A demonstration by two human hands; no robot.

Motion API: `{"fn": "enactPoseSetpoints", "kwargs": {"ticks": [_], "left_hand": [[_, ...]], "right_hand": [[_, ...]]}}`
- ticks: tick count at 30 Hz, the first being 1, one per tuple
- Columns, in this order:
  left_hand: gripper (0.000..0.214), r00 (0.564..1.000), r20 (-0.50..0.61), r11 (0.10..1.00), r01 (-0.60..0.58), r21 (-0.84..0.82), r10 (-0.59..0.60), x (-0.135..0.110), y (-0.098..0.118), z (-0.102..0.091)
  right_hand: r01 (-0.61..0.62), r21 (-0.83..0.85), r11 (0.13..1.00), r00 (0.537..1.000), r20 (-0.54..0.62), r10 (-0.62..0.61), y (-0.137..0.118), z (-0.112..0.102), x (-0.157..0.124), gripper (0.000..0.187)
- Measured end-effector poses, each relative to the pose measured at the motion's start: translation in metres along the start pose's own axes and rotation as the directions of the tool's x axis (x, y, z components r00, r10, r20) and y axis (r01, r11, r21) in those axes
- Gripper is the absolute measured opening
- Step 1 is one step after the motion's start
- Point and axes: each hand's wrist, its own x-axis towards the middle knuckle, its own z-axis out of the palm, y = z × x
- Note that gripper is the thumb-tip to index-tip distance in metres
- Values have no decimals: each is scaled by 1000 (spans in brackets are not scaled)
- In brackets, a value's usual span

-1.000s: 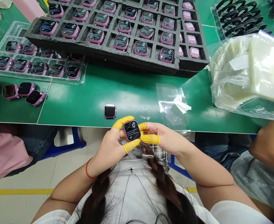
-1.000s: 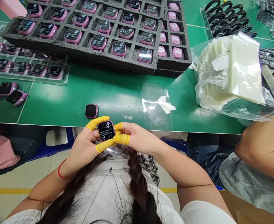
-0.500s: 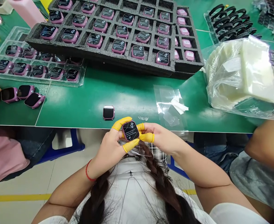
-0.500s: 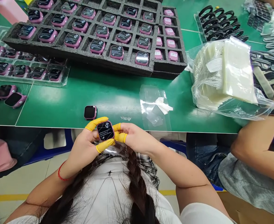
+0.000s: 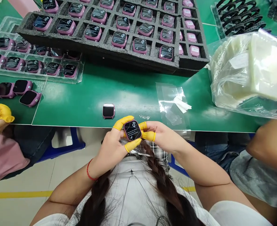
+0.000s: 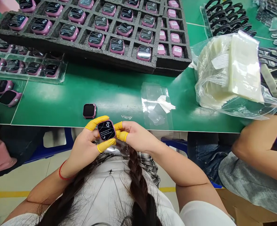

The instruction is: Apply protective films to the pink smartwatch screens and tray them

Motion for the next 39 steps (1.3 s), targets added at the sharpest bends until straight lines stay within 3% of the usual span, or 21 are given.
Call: {"fn": "enactPoseSetpoints", "kwargs": {"ticks": [5, 9, 12, 22, 26, 30, 35, 39], "left_hand": [[58, 998, 48, 997, 46, -69, -43, 1, -2, -3], [60, 983, 177, 988, 76, -131, -52, 4, 2, -4], [61, 972, 224, 988, 95, -120, -67, 7, 7, -4], [64, 966, 232, 993, 96, 72, -111, 10, 15, -8], [58, 962, 254, 995, 92, 35, -98, 10, 13, -9], [58, 958, 277, 993, 94, -69, -71, 10, 13, -11], [55, 964, 254, 997, 80, 16, -82, 10, 13, -14], [57, 976, 202, 997, 79, -4, -77, 9, 11, -13]], "right_hand": [[5, -29, 1000, 996, 88, -3, -5, -6, -2, 24], [2, -159, 987, 998, 62, 8, -12, -5, -1, 34], [-9, -111, 994, 996, 86, 18, -15, 1, 1, 34], [-9, -27, 1000, 994, 109, 11, -8, 10, 8, 30], [-45, -58, 997, 997, 62, 49, -9, 11, 8, 31], [-57, -3, 998, 992, 112, 57, -14, 11, 8, 27], [-66, 27, 997, 994, 93, 63, -12, 15, 12, 25], [-31, 0, 1000, 999, 44, 31, -9, 18, 13, 35]]}}
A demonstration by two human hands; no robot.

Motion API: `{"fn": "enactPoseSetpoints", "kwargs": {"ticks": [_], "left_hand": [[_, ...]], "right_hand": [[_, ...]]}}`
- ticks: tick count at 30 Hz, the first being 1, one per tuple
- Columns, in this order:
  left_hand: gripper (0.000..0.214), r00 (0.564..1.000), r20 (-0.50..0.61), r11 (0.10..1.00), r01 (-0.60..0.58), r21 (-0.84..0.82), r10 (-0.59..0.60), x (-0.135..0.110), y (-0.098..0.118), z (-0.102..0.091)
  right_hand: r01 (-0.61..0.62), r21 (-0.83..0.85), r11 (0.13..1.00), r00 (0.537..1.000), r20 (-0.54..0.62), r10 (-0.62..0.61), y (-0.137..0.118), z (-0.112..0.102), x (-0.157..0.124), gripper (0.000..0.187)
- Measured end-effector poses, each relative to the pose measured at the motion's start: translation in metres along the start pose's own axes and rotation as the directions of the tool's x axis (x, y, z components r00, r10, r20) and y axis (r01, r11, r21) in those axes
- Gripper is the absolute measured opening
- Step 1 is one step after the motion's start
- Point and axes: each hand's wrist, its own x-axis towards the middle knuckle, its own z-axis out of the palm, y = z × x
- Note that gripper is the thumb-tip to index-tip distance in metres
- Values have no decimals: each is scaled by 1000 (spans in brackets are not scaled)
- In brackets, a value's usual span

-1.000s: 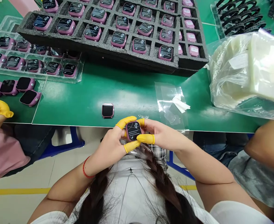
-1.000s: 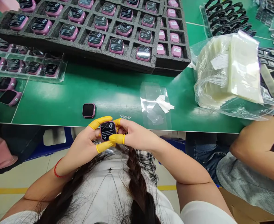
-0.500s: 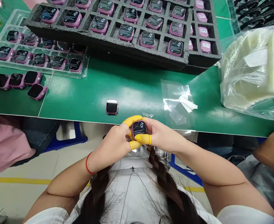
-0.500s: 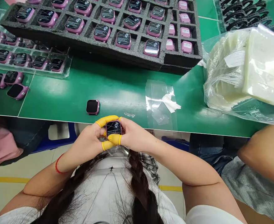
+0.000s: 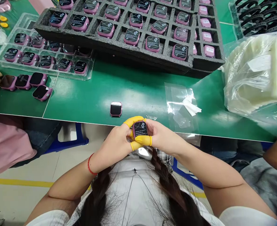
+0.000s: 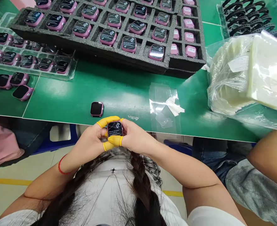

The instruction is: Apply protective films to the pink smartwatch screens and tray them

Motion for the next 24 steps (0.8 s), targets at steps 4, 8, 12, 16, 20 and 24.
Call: {"fn": "enactPoseSetpoints", "kwargs": {"ticks": [4, 8, 12, 16, 20, 24], "left_hand": [[62, 999, -21, 994, 21, -105, -24, -2, -3, -1], [61, 999, -25, 995, 26, -97, -28, -3, -2, -3], [61, 997, -79, 998, 14, 57, -9, -5, -2, -3], [63, 991, -135, 991, 4, 132, 14, -7, -5, -2], [62, 990, -134, 999, -38, 21, 40, -10, -6, -3], [61, 986, -161, 998, -40, -44, 33, -14, -5, -4]], "right_hand": [[24, 7, 1000, 998, 51, -25, -2, -4, -4, 43], [28, 46, 999, 998, 49, -30, -2, -3, -5, 41], [60, 80, 995, 998, -12, -59, 6, 7, 1, 42], [92, 121, 988, 995, -48, -86, 12, 15, 6, 44], [96, 3, 995, 993, -65, -96, 10, 12, -1, 46], [86, -64, 994, 995, -47, -89, 6, 4, -14, 42]]}}
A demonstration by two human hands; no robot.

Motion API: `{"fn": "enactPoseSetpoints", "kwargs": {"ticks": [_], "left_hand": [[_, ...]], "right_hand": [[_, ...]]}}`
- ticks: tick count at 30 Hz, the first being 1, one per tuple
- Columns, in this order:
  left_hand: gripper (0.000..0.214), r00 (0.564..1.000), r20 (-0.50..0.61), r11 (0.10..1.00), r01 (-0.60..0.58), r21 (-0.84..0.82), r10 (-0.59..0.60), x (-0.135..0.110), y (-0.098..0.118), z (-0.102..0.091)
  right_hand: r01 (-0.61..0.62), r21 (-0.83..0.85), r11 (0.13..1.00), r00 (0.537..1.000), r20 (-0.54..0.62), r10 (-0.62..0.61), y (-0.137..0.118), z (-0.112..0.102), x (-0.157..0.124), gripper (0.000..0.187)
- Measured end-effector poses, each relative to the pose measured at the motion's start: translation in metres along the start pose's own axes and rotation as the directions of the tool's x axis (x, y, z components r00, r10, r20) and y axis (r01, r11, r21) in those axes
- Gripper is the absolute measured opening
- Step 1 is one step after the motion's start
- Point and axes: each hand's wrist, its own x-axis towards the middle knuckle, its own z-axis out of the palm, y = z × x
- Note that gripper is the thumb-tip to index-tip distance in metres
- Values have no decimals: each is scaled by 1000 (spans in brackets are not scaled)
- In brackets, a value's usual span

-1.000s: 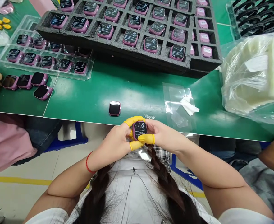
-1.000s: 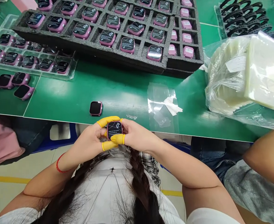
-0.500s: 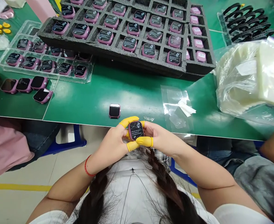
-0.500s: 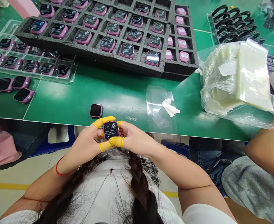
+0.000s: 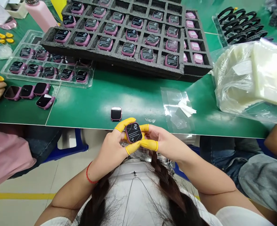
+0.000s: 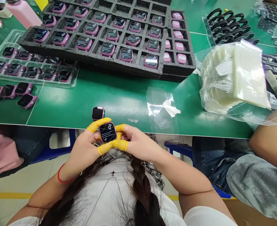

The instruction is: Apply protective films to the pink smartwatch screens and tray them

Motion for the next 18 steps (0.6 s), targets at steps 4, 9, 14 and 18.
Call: {"fn": "enactPoseSetpoints", "kwargs": {"ticks": [4, 9, 14, 18], "left_hand": [[58, 999, -30, 995, -39, 93, 42, -1, -1, 3], [58, 996, -44, 978, -68, 195, 79, 1, 1, 7], [58, 997, -53, 990, -49, 129, 56, 3, 2, 9], [60, 998, -47, 992, -34, 122, 40, 4, -1, 10]], "right_hand": [[-14, 56, 998, 998, -58, 17, 2, -1, -3, 40], [-43, 181, 982, 990, -123, 66, 9, 4, 2, 43], [-3, 230, 973, 991, -132, 34, 9, 4, 1, 33], [-2, 260, 966, 990, -135, 38, 9, 3, -1, 32]]}}
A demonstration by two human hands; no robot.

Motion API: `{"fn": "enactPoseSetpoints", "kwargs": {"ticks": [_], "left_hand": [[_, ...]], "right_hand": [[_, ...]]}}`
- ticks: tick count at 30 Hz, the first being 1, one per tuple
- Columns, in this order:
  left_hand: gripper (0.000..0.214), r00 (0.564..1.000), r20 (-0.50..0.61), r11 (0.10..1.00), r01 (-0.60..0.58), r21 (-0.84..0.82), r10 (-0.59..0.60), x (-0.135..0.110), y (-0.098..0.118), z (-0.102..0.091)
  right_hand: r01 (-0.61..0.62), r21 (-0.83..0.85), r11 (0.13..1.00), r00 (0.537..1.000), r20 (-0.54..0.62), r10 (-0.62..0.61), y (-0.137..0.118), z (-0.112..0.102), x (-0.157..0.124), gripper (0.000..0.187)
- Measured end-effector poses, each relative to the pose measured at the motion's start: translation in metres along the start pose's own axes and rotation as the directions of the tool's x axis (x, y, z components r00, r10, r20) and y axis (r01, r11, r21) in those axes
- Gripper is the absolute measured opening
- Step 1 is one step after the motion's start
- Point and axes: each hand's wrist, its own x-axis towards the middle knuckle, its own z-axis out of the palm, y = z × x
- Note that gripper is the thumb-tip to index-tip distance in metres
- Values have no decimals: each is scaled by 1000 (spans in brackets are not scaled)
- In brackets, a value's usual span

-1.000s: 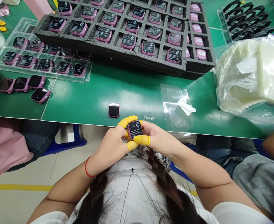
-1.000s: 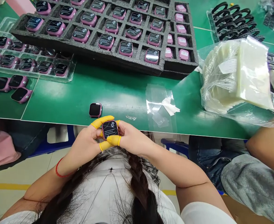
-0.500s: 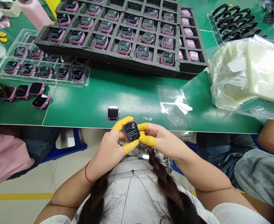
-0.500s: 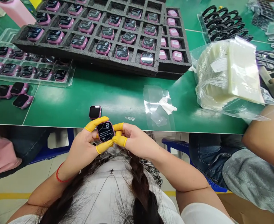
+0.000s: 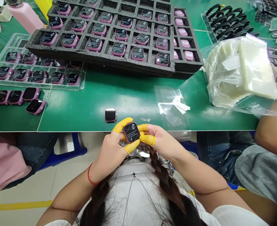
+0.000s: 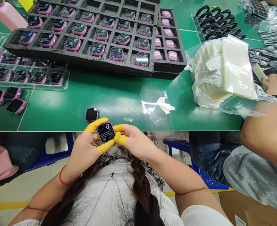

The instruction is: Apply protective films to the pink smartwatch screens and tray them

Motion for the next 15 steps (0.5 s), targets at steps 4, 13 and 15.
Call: {"fn": "enactPoseSetpoints", "kwargs": {"ticks": [4, 13, 15], "left_hand": [[61, 1000, 12, 999, 18, -41, -18, 2, -2, 0], [62, 988, 151, 991, -21, -134, 42, 0, -4, 2], [69, 975, 212, 981, -18, -192, 59, -2, -2, -1]], "right_hand": [[7, 20, 1000, 1000, 24, -7, -2, 0, -1, 35], [86, -240, 967, 996, 41, -78, 0, -3, -2, 41], [124, -255, 959, 992, 58, -113, -9, -3, -6, 39]]}}
